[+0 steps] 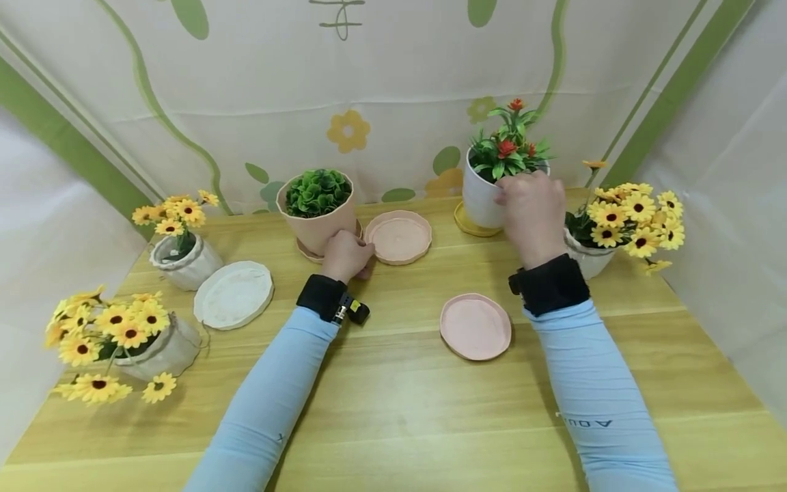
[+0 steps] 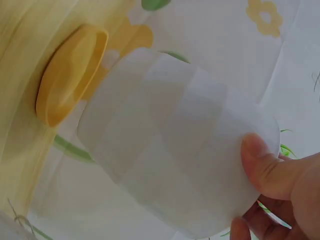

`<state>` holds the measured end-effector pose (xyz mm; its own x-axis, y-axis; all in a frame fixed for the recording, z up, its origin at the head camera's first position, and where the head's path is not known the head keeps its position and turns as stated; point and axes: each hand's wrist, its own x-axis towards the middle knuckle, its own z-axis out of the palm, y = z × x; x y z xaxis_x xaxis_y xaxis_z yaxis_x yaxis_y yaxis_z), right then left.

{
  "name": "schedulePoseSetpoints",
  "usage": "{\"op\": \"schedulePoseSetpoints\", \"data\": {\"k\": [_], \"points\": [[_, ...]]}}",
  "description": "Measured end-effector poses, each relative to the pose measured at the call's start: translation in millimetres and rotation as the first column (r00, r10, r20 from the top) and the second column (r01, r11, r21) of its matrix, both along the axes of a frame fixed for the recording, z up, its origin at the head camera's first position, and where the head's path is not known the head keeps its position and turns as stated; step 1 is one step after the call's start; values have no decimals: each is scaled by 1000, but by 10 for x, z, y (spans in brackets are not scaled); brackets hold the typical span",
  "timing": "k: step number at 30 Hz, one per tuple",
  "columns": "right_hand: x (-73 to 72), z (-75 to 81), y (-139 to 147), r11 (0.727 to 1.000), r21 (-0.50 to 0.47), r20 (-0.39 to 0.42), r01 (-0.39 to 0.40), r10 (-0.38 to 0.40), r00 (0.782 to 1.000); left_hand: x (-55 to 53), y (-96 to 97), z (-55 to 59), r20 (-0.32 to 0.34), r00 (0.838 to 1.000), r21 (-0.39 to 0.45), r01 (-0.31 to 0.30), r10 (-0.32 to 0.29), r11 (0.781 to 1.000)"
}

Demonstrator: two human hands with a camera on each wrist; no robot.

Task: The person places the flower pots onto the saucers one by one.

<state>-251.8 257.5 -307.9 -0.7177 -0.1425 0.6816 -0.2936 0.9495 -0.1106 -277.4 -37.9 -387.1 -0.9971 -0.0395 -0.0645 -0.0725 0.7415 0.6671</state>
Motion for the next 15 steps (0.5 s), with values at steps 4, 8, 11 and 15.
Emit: {"op": "schedulePoseSetpoints", "data": {"k": [4,8,11,15], "points": [[-28,-47,-102,997,4,40,-72,71,997,-10,-7,3,6,1000,4,-1,1,1000],[-52,-103,-206,991,24,69,-135,133,989,-22,-14,-10,21,1000,1,3,-3,1000],[-66,-137,-268,984,45,65,-170,167,984,-22,-14,-15,21,1000,1,11,-11,1000],[-99,-142,-342,978,55,69,-201,197,978,-20,-8,-18,3,1000,-3,17,-17,1000]]}}
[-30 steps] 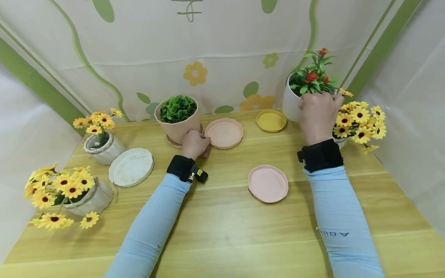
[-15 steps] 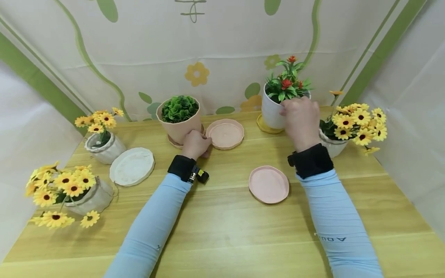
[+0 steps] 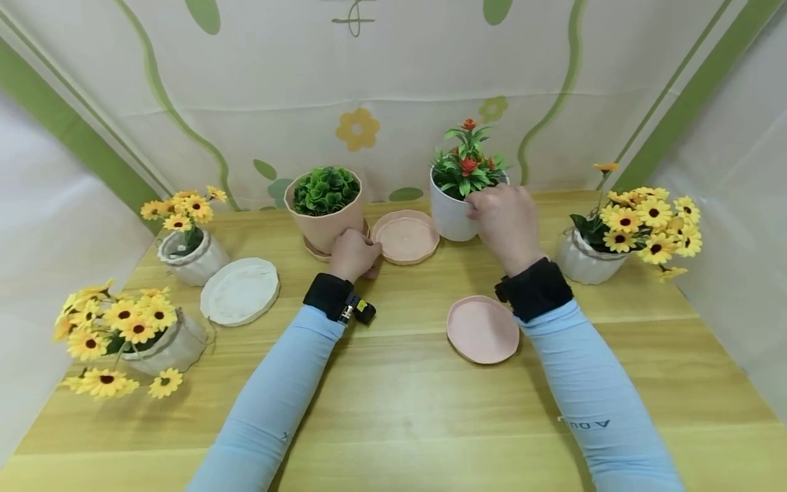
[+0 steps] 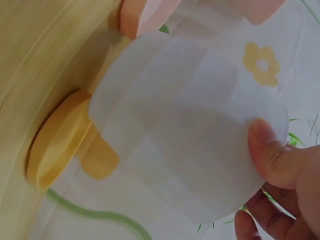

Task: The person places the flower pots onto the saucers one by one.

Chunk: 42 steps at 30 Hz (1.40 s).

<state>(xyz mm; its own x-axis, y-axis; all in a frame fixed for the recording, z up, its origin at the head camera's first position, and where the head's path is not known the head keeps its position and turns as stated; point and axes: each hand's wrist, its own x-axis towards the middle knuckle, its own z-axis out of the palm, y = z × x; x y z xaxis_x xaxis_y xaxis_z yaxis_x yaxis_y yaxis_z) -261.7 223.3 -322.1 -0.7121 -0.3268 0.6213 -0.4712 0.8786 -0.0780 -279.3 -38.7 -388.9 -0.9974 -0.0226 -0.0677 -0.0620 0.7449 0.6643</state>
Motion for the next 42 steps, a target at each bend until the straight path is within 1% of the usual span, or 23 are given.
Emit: {"op": "schedulePoseSetpoints", "data": {"k": [5,8,14,16,19,22,27,33,37,42], "points": [[-47,56,-106,998,20,-1,-52,52,999,1,11,0,-16,1000,-11,-11,11,1000],[-76,92,-200,996,21,25,-88,87,996,9,4,-3,-25,1000,-10,-7,6,1000],[-129,102,-411,980,25,59,-199,197,979,25,-14,-8,-50,999,3,12,-11,1000],[-136,88,-482,975,29,82,-219,216,973,29,-23,-12,-53,999,6,11,-11,1000],[-137,56,-565,974,33,138,-223,216,967,35,-23,-3,-54,998,11,11,-11,1000],[-131,17,-619,975,49,169,-219,208,963,27,-13,0,-52,998,7,20,-20,1000],[-135,-36,-675,970,84,153,-228,213,965,5,-11,-11,-37,999,7,17,-17,1000],[-132,-48,-670,967,87,133,-239,227,965,1,2,-1,-51,999,-2,19,-19,1000],[-121,-58,-667,962,88,133,-259,247,960,2,-4,1,-50,999,-8,20,-20,1000],[-115,-75,-676,952,75,142,-298,285,948,0,-15,-5,-40,999,-19,19,-20,1000]]}}
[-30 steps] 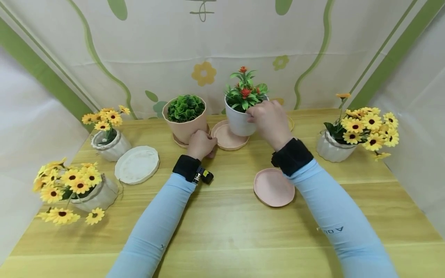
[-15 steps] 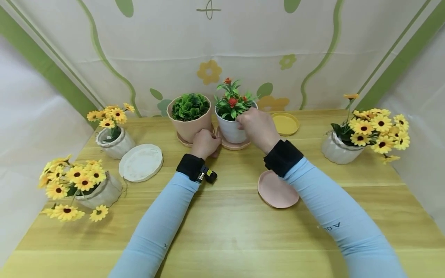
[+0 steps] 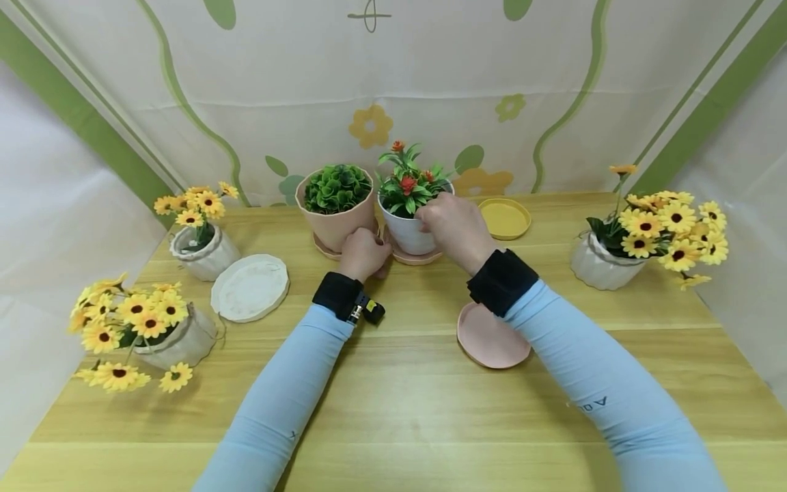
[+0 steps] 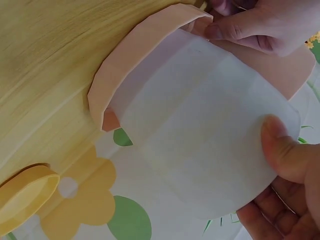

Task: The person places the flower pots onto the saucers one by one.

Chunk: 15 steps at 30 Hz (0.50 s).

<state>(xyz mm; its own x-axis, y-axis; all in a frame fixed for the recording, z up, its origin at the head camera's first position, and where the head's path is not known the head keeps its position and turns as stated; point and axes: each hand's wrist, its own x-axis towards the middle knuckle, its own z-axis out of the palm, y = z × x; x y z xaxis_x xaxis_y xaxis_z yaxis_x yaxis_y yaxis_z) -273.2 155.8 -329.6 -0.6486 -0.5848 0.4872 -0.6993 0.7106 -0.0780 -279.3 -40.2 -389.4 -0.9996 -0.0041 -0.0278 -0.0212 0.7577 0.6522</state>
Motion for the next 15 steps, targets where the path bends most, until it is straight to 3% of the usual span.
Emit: {"op": "schedulePoseSetpoints", "data": {"k": [15], "points": [[9,-4,-2,1000,7,39,-14,14,999,-12,-11,-10,4,1000,4,14,-14,1000]]}}
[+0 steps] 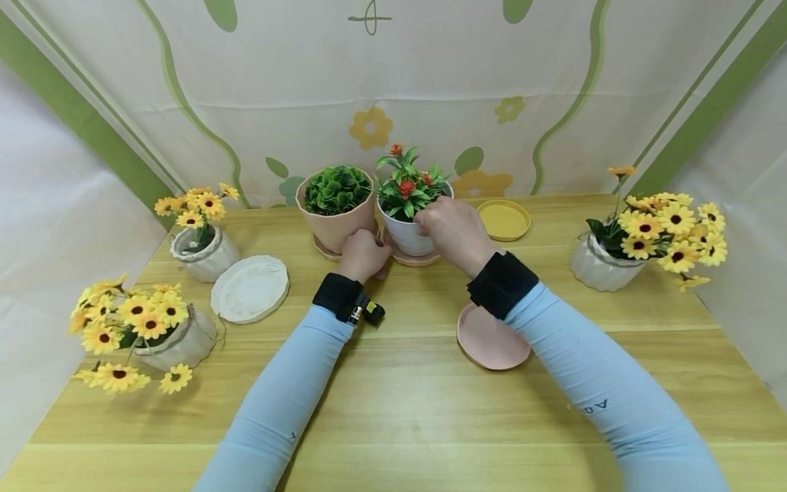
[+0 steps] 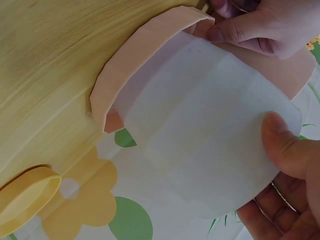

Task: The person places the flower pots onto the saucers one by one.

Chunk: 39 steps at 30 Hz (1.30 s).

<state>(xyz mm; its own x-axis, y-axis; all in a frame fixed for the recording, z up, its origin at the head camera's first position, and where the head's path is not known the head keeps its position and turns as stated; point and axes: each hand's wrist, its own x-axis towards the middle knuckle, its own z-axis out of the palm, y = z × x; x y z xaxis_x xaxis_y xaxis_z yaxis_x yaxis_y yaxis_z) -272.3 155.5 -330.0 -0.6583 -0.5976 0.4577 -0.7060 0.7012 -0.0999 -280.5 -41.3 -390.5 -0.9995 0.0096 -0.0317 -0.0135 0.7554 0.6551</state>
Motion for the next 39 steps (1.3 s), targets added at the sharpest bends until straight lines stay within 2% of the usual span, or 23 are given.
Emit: {"op": "schedulePoseSetpoints", "data": {"k": [13,25,39], "points": [[-32,9,5,1000,-5,9,-16,16,1000,-17,13,-9,-8,1000,-39,-7,7,999],[-51,57,15,1000,3,49,-21,21,999,-19,27,-6,2,1000,-25,-9,9,1000],[-58,44,60,997,-4,16,-71,71,997,-16,25,-15,-8,1000,-58,0,0,998]]}}
